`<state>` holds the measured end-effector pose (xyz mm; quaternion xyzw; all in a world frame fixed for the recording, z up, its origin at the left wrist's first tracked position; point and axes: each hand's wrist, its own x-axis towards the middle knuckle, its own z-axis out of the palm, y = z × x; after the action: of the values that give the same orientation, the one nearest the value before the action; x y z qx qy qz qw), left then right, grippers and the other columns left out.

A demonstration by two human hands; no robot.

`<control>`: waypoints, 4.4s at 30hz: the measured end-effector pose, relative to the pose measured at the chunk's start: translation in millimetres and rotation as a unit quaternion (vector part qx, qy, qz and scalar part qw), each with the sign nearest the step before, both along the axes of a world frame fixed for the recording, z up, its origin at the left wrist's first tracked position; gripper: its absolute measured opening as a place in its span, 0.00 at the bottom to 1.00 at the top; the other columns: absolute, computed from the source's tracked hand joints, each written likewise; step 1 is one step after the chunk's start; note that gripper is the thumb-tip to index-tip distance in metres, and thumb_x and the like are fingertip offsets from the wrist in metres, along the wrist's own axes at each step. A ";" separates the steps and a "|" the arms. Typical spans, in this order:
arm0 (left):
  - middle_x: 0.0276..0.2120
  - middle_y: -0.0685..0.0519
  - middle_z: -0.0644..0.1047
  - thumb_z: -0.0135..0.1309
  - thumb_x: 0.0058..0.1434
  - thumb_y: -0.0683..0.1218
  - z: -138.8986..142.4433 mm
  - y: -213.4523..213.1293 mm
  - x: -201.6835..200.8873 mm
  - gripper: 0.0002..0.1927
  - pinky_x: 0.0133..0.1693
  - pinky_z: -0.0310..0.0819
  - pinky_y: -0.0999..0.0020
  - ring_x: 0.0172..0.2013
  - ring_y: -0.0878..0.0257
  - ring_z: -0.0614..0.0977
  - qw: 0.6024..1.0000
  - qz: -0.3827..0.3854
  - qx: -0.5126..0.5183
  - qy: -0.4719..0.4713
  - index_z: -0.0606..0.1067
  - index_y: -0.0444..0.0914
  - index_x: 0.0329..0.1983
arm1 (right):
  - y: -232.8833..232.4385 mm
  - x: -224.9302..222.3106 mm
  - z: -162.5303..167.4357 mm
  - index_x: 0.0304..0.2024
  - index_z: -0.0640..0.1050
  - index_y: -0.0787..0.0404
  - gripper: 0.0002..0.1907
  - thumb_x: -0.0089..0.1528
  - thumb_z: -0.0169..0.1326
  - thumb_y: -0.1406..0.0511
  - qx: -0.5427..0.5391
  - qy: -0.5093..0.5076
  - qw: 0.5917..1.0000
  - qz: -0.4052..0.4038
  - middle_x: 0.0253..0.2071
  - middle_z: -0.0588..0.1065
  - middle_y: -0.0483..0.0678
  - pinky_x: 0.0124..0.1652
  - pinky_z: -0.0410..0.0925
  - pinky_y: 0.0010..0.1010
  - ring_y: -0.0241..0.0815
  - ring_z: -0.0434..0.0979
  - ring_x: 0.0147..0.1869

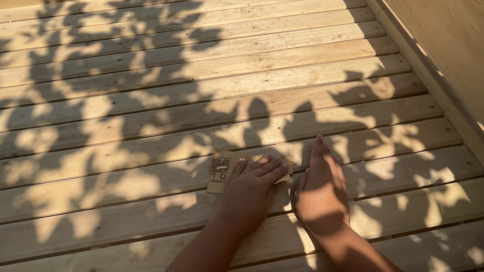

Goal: The person sands the slatted surface of a wooden furniture frame, moving a sanding block back and forth across the planks with one hand while the other hand steadies or rubs the wood. They work across different sections of the slatted seat, occasionally setting the block down and rubbing the surface by hand before resuming sanding.

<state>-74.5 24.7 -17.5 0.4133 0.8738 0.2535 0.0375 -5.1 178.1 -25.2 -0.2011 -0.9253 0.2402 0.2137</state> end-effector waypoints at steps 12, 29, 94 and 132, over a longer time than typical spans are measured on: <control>0.66 0.55 0.69 0.48 0.66 0.48 15.8 57.0 -15.9 0.28 0.67 0.46 0.46 0.68 0.59 0.65 0.996 -0.001 -0.040 0.080 0.65 0.45 0.71 | 2.5 5.4 0.6 0.74 0.48 0.74 0.45 0.57 0.46 0.65 -0.046 -0.003 0.999 0.025 0.67 0.64 0.65 0.67 0.56 0.46 0.62 0.63 0.70; 0.67 0.57 0.71 0.42 0.72 0.47 14.2 35.5 -10.5 0.21 0.71 0.44 0.44 0.69 0.62 0.67 0.996 -0.009 -0.083 0.019 0.69 0.48 0.68 | 0.0 14.0 12.1 0.75 0.43 0.71 0.43 0.61 0.43 0.63 -0.028 -0.148 0.989 -0.004 0.73 0.57 0.64 0.71 0.49 0.43 0.60 0.55 0.76; 0.71 0.75 0.63 0.39 0.70 0.57 40.5 -259.0 -36.6 0.22 0.71 0.30 0.36 0.74 0.68 0.54 0.961 0.191 -0.192 -0.064 0.70 0.67 0.67 | 11.5 -10.9 -38.1 0.62 0.74 0.68 0.25 0.74 0.37 0.59 0.027 0.102 0.994 -0.021 0.66 0.71 0.63 0.72 0.52 0.48 0.63 0.64 0.74; 0.70 0.72 0.64 0.38 0.71 0.53 31.5 28.8 -2.7 0.24 0.66 0.29 0.20 0.72 0.64 0.58 0.989 -0.068 -0.120 0.044 0.63 0.69 0.69 | 12.2 9.1 -12.6 0.74 0.55 0.74 0.32 0.75 0.23 0.57 -0.407 0.277 0.870 0.027 0.74 0.59 0.66 0.73 0.51 0.39 0.56 0.55 0.79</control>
<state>-77.2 53.6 14.0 0.4753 0.8684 0.1252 0.0657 4.0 190.4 -37.8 -0.1704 -0.6538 0.6467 0.3540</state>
